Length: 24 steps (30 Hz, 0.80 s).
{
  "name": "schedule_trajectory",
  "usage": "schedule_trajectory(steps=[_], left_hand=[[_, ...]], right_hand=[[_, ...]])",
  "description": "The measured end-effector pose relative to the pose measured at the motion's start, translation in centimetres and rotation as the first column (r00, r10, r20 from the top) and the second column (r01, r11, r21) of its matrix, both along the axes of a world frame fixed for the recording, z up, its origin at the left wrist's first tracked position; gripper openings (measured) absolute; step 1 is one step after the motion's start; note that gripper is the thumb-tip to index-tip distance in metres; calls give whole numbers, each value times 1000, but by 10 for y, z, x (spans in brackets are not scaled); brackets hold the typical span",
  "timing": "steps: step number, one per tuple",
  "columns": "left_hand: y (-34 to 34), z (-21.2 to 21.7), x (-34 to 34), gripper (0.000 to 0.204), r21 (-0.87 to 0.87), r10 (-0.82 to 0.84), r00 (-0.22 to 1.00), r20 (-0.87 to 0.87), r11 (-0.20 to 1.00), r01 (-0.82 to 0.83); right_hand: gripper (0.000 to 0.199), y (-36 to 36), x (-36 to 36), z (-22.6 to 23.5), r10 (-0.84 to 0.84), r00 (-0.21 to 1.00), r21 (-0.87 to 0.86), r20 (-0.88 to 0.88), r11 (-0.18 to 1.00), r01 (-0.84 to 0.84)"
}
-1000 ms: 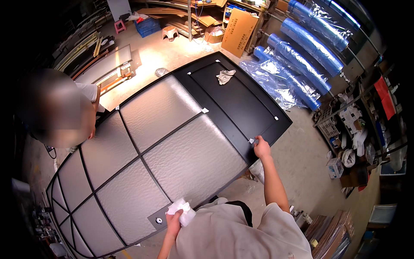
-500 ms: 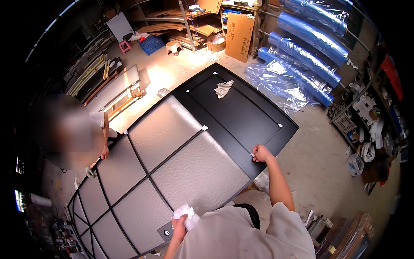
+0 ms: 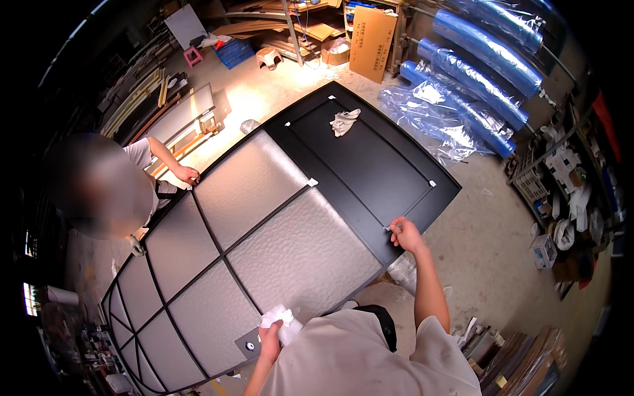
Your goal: The person cleans a large, multi-pane glass door with a white cloth and a spray bottle. They wipe the textured glass surface and the metal frame, then remove small pieces of white tape from the frame joints.
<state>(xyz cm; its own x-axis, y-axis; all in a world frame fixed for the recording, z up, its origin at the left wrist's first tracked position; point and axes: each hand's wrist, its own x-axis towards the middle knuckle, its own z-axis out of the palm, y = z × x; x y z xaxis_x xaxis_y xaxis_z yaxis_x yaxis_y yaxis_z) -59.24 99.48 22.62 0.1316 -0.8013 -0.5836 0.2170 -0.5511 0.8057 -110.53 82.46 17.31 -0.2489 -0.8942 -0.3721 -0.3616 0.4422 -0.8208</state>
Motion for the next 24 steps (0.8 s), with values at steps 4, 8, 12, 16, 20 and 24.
schedule_trajectory(steps=[4,8,12,16,20,24], left_hand=[[-2,5,-7,33,10,39,999,-31,999,-39],[-3,3,-5,33,44,47,999,-25,998,-46],[-3,3,-6,34,40,62,998,-7,997,-61],[-4,7,-9,33,48,62,998,8,997,-62],[-2,-2,-4,32,7,30,998,53,1000,-30],[-3,3,-9,31,3,67,998,14,998,-67]], right_hand=[[10,-6,-5,10,-101,995,-131,-11,986,99],[28,-8,-8,7,-132,967,-209,-218,974,86],[53,2,16,7,-87,899,-103,-429,994,47],[52,3,39,-5,-99,834,-72,-543,995,71],[46,4,46,-14,-144,827,-134,-543,987,84],[41,4,62,-14,-144,827,-208,-543,977,34]])
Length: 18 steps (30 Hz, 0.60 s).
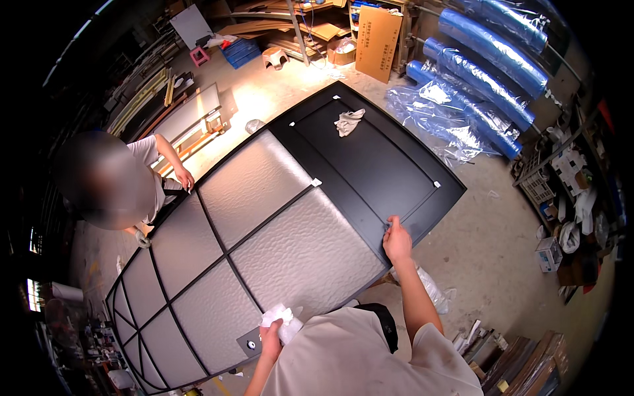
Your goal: The person cleans a large, multi-pane glass door with a white cloth and a spray bottle. They wipe the textured glass surface and the metal frame, then remove small pieces of white tape from the frame joints.
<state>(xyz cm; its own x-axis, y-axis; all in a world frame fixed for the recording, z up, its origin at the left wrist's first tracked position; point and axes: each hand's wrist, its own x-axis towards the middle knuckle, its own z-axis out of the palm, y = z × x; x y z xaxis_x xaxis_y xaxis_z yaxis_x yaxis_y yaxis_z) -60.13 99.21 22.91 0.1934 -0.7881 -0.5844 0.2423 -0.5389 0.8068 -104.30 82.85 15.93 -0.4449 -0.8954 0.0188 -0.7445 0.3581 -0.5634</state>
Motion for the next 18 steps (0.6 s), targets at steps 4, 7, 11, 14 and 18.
schedule_trajectory(steps=[4,7,11,14,18], left_hand=[[0,1,1,31,-4,-43,999,14,999,43],[-1,4,-3,31,17,-18,999,41,1000,17],[-1,7,-5,30,12,62,997,-42,998,-62],[1,-1,0,30,-17,4,999,-50,1000,-5],[8,-4,6,31,-23,-11,999,-43,1000,10]], right_hand=[[45,-5,38,13,169,964,-95,205,984,-152],[44,5,88,39,395,650,-167,650,908,-385],[42,43,168,116,244,-40,-202,969,689,-696],[42,64,216,117,345,7,-176,939,496,-850],[47,76,248,103,735,283,-32,616,383,-923]])
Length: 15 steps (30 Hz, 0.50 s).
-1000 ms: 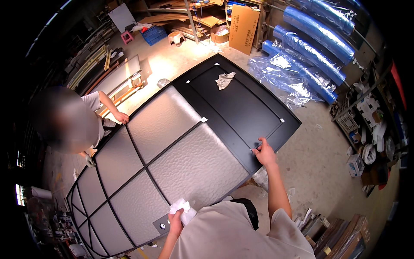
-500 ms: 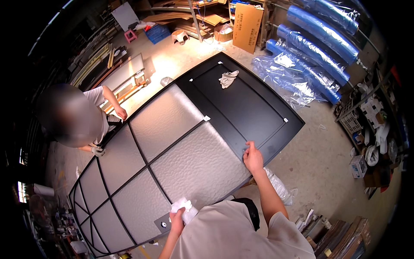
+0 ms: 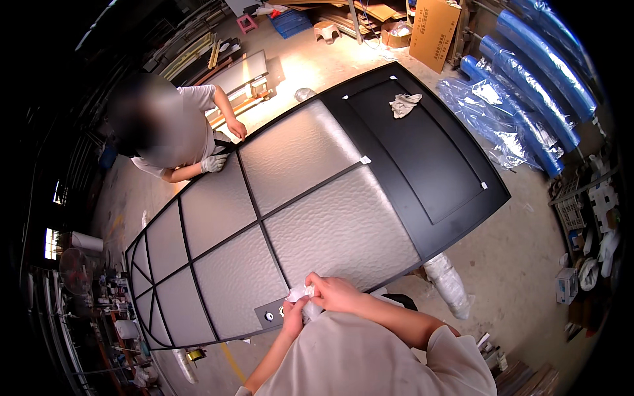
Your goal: The person cleans a large, multi-pane glass door with a white cloth and a spray bottle. They wipe the textured glass surface and the metal frame, then remove small pieces of white tape from the frame joints.
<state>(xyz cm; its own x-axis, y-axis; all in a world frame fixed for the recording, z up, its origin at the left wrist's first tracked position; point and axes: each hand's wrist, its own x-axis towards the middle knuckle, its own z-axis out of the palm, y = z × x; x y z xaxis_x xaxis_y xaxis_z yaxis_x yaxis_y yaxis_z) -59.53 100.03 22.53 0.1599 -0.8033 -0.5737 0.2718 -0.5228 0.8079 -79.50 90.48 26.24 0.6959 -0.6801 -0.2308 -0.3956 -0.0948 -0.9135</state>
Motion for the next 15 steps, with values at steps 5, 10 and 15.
schedule_trajectory(steps=[5,10,15], left_hand=[[9,-3,2,31,10,47,998,-36,999,-47],[4,-5,-3,32,-34,71,997,-25,997,-72],[3,0,-6,31,0,127,989,-72,992,-128]], right_hand=[[51,-3,-6,18,-58,997,-17,-58,998,57],[39,1,-11,-2,-234,943,-227,238,930,288],[23,-8,-17,13,-306,896,13,321,948,319]])
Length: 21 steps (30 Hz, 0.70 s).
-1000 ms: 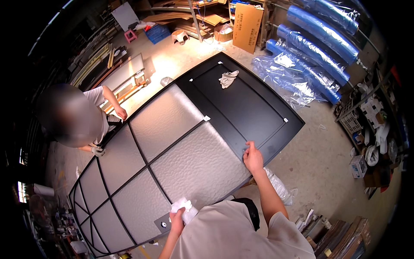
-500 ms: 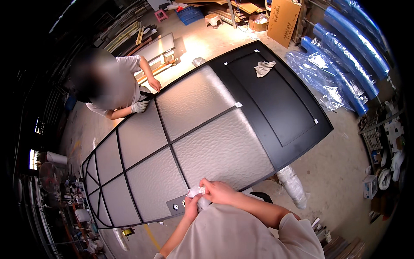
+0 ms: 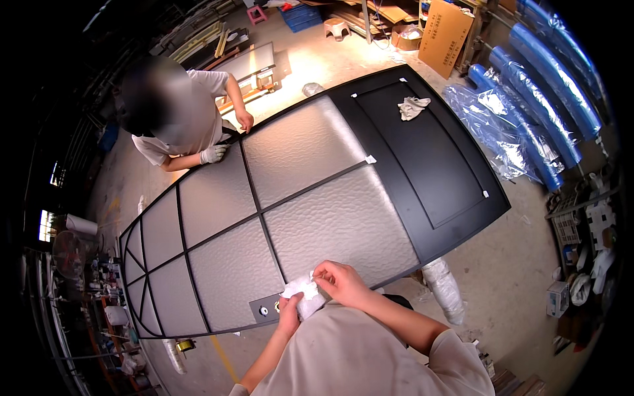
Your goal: The person cleans a large, multi-pane glass door with a white cloth and a spray bottle. They wipe the textured glass surface and the metal frame, then remove small pieces of white tape from the frame joints.
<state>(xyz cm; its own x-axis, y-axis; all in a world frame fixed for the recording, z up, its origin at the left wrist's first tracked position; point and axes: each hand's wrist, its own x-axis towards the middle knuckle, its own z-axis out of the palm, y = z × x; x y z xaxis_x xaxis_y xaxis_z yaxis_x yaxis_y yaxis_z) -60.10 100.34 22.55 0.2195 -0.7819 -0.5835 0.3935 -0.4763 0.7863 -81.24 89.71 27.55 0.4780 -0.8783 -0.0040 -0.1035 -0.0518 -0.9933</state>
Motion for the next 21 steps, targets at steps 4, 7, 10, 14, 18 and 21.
schedule_trajectory(steps=[4,7,10,14,18,21], left_hand=[[-3,-1,1,30,13,-26,1000,-4,1000,26],[-2,-1,3,29,-5,-48,999,10,999,48],[-1,-3,5,29,-15,-44,998,34,999,45],[1,-6,7,30,-6,-70,997,37,997,71],[0,-1,4,30,-4,-104,991,80,994,105],[1,-4,6,31,-22,-115,988,101,993,117]], right_hand=[[19,2,-1,3,136,964,350,230,912,-212],[17,-1,-1,5,276,928,512,248,776,-368],[17,-5,0,2,395,889,641,231,625,-445],[18,1,10,-13,320,939,705,124,638,-310],[19,2,17,-16,216,976,650,6,741,-168],[17,9,23,-27,210,977,569,-48,809,-146]])
